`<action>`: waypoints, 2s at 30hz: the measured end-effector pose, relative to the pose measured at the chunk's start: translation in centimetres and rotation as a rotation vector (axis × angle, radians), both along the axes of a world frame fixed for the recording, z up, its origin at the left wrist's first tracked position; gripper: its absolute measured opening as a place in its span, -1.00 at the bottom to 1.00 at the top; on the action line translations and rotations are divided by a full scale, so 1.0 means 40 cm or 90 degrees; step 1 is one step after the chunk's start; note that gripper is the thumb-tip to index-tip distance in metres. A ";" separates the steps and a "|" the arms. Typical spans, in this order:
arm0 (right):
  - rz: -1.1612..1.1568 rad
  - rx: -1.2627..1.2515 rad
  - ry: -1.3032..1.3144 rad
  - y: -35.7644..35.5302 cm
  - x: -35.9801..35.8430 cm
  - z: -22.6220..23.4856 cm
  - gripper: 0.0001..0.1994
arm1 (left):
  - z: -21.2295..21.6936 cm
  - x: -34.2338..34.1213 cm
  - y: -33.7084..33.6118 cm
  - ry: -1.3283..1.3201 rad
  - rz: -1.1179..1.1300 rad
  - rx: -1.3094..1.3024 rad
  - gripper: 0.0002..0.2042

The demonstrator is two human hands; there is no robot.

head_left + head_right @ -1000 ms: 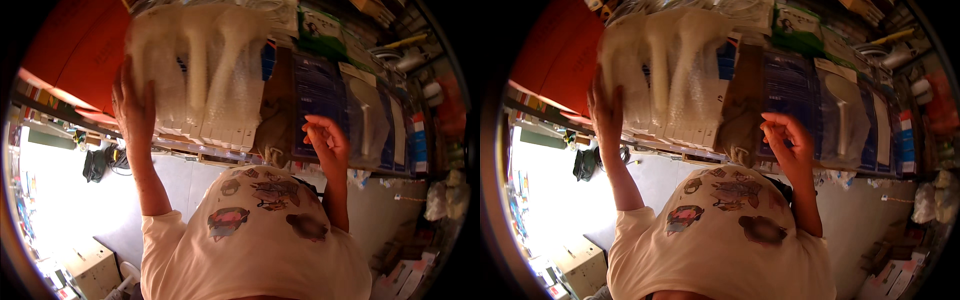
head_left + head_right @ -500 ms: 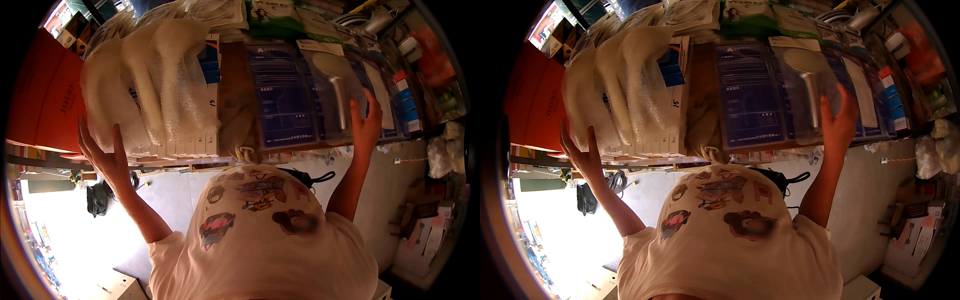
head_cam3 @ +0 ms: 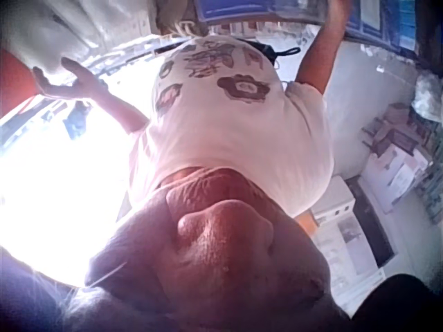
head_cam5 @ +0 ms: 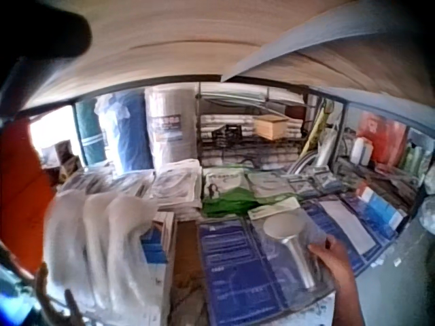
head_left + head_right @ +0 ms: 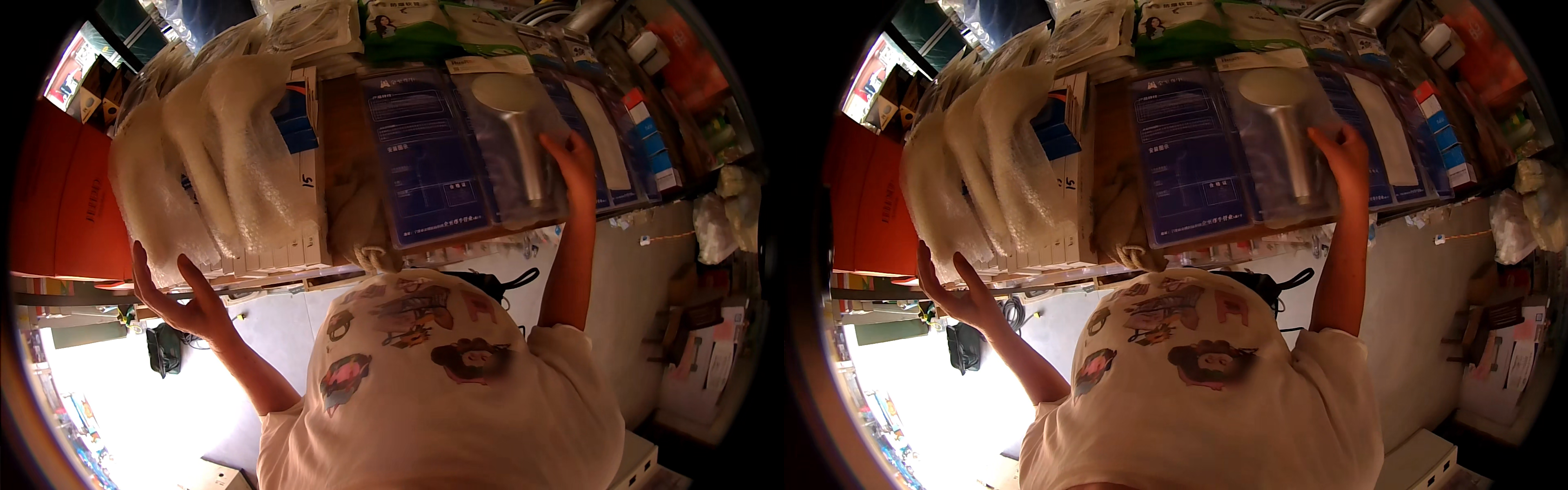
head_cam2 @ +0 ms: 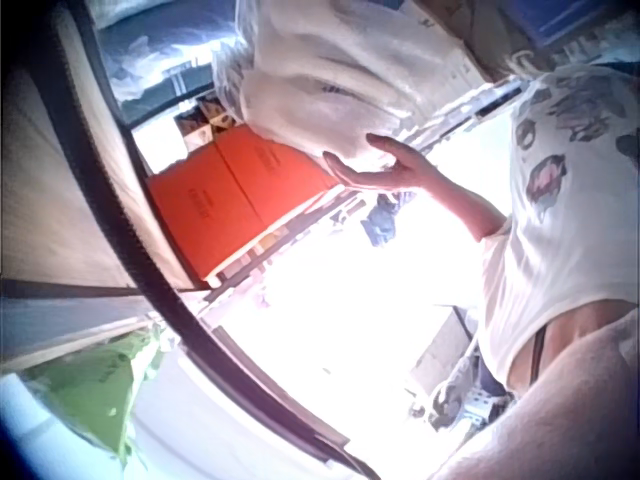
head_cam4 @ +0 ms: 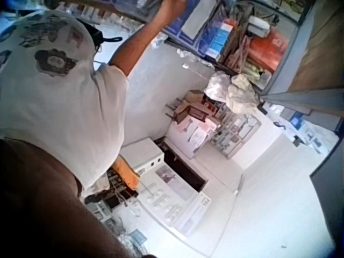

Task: The person sorts through various packaged items on a cluttered shelf, including bubble-wrapped goods, metal shower hoses, and boxed shower heads. They pick up items to inspect them, move them aside, and place them back in different positions on the shelf.

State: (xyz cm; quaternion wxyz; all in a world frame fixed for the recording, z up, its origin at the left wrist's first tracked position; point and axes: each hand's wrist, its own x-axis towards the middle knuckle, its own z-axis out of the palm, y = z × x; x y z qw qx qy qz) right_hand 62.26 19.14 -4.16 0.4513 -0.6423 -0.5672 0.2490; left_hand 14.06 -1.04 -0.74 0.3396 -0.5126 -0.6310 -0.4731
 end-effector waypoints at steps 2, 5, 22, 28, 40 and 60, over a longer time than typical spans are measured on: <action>0.002 0.010 0.036 0.010 0.010 -0.012 -0.67 | 0.003 0.020 -0.003 0.012 0.004 -0.014 -0.60; 0.005 0.016 0.042 0.012 -0.003 -0.021 -0.71 | 0.019 0.087 -0.006 0.004 -0.053 0.017 -0.66; 0.143 0.094 0.377 -0.124 -0.128 0.103 -0.63 | 0.026 0.358 0.108 -0.365 -0.812 -0.403 -0.35; 0.117 0.159 0.341 -0.193 -0.244 0.195 -0.68 | 0.036 0.388 0.109 -0.359 -0.932 -0.397 -0.16; 0.410 0.306 0.464 -0.146 -0.544 0.210 -0.82 | 0.090 0.241 0.075 -0.379 -0.850 -0.193 -0.21; 0.551 0.196 0.095 -0.072 -0.822 0.109 -0.58 | 0.072 -0.041 0.057 -0.374 -0.382 -0.248 -0.46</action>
